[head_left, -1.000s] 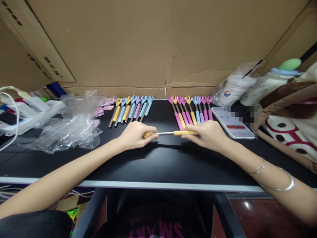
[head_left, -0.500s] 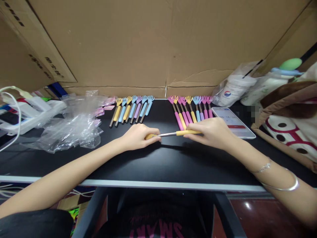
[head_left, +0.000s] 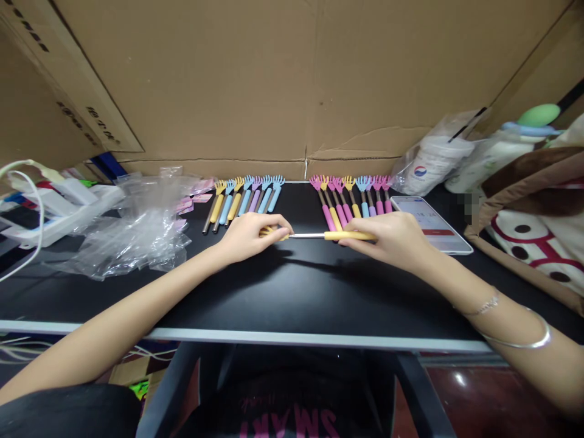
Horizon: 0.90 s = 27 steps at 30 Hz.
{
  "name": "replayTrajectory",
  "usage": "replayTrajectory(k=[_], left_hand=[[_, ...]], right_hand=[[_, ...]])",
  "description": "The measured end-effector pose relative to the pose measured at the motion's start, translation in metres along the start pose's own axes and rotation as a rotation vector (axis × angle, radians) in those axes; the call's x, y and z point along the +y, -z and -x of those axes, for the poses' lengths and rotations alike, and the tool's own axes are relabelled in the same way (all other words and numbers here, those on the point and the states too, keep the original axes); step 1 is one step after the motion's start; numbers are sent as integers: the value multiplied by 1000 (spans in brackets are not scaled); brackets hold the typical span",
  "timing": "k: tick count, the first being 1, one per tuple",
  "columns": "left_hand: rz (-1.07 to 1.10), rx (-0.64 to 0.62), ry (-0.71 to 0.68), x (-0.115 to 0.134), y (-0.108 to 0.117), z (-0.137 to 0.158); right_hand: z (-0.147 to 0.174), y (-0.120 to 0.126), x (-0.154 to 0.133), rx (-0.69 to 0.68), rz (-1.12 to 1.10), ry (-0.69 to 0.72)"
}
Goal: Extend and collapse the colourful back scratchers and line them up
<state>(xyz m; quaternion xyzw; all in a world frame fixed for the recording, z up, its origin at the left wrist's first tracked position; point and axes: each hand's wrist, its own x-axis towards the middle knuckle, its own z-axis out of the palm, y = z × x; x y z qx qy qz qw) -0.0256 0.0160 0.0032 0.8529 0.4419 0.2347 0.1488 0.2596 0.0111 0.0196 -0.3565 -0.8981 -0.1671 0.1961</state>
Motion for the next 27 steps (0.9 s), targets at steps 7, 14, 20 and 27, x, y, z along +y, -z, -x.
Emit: replayTrajectory(k=[7, 14, 20, 27], left_hand=[[329, -387, 15, -10, 9, -3], [436, -615, 28, -18, 17, -4], [512, -530, 82, -19, 15, -5], [545, -321, 121, -12, 7, -4]], right_hand=[[1, -5, 8, -62, -51, -48], [-2, -5, 6, -126, -142, -81], [-2, -6, 7, -131, -171, -145], [-3, -4, 4, -163, -186, -231]])
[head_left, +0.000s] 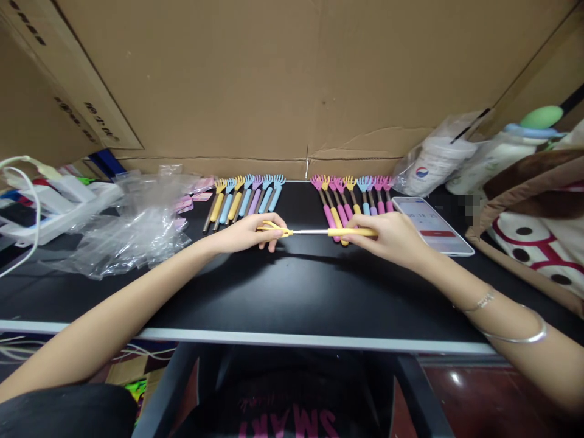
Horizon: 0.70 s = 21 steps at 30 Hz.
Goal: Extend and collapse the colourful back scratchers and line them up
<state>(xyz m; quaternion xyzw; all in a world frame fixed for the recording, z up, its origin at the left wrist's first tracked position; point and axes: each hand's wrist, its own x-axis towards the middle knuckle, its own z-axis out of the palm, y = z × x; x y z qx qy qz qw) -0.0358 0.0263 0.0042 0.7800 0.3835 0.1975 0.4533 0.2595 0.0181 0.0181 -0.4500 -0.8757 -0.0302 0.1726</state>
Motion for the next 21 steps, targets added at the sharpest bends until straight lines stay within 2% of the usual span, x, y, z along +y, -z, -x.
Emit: replayTrajectory(k=[13, 17, 21], left_hand=[[-92, 131, -2, 10, -15, 5], [-9, 120, -10, 9, -19, 5], [-23, 152, -39, 9, -21, 6]], right_hand=[[1, -14, 11, -94, -89, 58], [3, -15, 14, -73, -79, 90], [3, -15, 12, -36, -82, 99]])
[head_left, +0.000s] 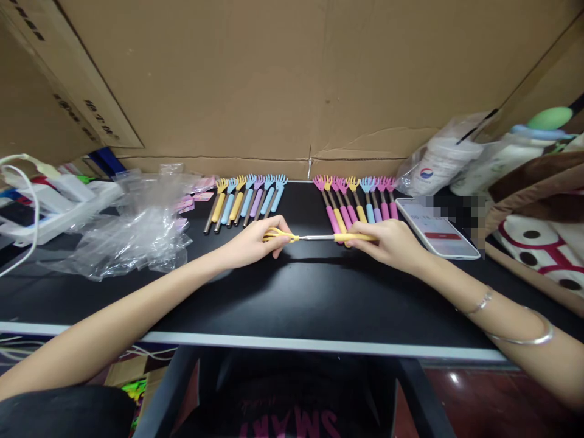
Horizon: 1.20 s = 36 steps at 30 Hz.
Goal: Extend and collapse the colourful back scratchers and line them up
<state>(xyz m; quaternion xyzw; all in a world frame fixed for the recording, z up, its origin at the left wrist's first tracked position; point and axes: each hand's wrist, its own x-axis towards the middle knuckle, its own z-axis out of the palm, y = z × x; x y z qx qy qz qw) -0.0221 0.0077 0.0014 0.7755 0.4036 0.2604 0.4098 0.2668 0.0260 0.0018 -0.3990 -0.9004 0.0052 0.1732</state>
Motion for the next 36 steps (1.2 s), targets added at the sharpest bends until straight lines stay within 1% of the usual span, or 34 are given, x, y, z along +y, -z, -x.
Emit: replayTrajectory(k=[7, 11, 15, 18, 20, 24, 28, 32, 34, 36], left_hand=[[-96, 67, -34, 3, 0, 3], [-176, 92, -69, 4, -1, 3], [-222, 113, -73, 5, -1, 3], [-195, 120, -57, 4, 1, 2], [-155, 88, -41, 4, 2, 1], [-88, -45, -11, 3, 7, -2], [-43, -114, 27, 5, 13, -2], [-8, -238, 27, 5, 22, -2], [-40, -258, 4, 3, 25, -2], [-108, -236, -29, 2, 27, -2]], right_hand=[[1, -2, -1, -49, -104, -48], [0, -2, -2, -83, -130, -50], [-2, 1, -4, -77, -120, -48], [-3, 6, -7, -69, -70, -65], [-3, 9, -9, -75, -20, -61], [-3, 13, -10, -114, 47, -29], [-3, 14, -10, -155, -22, -38], [-2, 18, -7, -189, -66, 5], [-1, 20, -6, -228, -66, 27], [0, 21, -5, -261, -61, 30]])
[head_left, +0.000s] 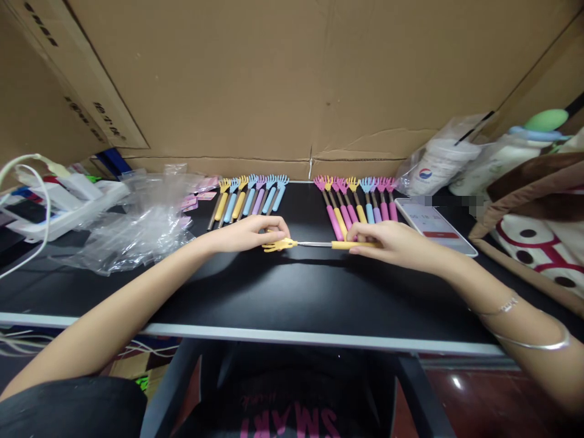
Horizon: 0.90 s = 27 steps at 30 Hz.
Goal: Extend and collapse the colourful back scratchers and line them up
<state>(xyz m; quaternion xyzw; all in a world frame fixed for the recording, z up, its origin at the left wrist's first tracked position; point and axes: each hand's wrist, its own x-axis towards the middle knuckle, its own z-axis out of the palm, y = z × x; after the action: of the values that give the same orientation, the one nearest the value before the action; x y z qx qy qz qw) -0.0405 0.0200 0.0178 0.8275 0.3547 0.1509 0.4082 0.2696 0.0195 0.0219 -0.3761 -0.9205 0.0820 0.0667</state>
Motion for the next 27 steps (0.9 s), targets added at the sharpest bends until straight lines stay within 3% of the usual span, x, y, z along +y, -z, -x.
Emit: replayTrajectory(k=[12, 21, 27], left_hand=[[-385, 87, 39, -14, -4, -5], [-475, 41, 55, -12, 2, -3], [-452, -51, 159, -11, 9, -1]], right_hand=[[-1, -10, -4, 46, 104, 71], [-1, -4, 1, -103, 58, -41], [2, 7, 7, -255, 46, -155]])
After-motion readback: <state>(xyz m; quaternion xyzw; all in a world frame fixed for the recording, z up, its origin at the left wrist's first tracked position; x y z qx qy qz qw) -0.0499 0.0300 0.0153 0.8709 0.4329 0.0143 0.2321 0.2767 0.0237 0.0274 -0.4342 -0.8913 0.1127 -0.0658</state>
